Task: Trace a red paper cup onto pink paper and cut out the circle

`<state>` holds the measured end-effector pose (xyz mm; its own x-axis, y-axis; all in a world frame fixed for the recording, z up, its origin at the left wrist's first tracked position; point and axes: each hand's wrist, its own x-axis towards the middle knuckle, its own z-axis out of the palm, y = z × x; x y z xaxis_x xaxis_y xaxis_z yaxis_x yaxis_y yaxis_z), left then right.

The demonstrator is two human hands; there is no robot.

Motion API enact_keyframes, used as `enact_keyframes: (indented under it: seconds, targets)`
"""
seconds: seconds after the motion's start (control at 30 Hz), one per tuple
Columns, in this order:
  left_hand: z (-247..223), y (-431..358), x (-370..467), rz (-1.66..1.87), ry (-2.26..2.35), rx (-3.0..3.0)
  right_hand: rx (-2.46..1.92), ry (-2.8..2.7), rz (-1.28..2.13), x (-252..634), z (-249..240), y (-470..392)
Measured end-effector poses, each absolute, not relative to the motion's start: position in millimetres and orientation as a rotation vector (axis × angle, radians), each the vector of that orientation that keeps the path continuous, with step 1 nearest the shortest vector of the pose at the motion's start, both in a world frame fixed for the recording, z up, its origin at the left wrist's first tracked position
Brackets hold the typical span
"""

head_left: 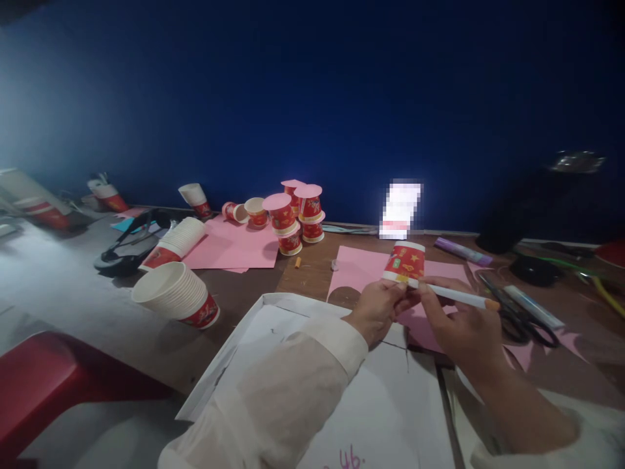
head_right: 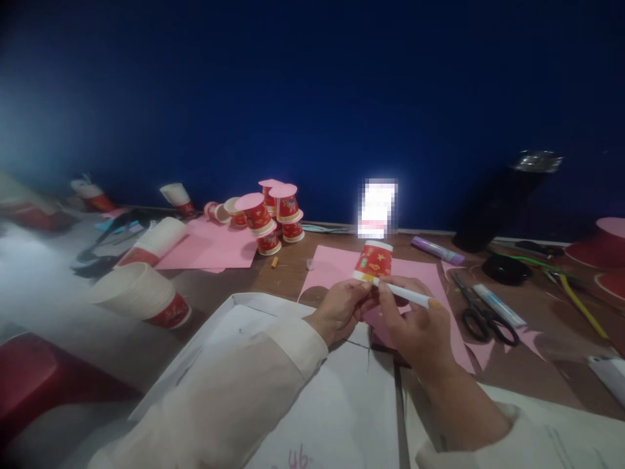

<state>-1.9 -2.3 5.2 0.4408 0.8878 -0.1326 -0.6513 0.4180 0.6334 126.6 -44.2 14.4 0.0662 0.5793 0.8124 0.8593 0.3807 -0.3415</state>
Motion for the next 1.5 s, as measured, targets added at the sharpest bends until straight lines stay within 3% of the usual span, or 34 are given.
enact_keyframes:
  seconds: [0.53,0.9,1.5]
  targets:
    - [-1,0,0,1.008,0.490,0.601,-1.295,-1.554,-0.208,124,15,-45]
    - [-1,0,-1,1.008,0.497,0.638,-1.282,-1.639,-0.384,125,16,-44]
    - [-3,0,2,1.000,0.490,0.613,-1.261,-1.578,-0.228,125,13,-43]
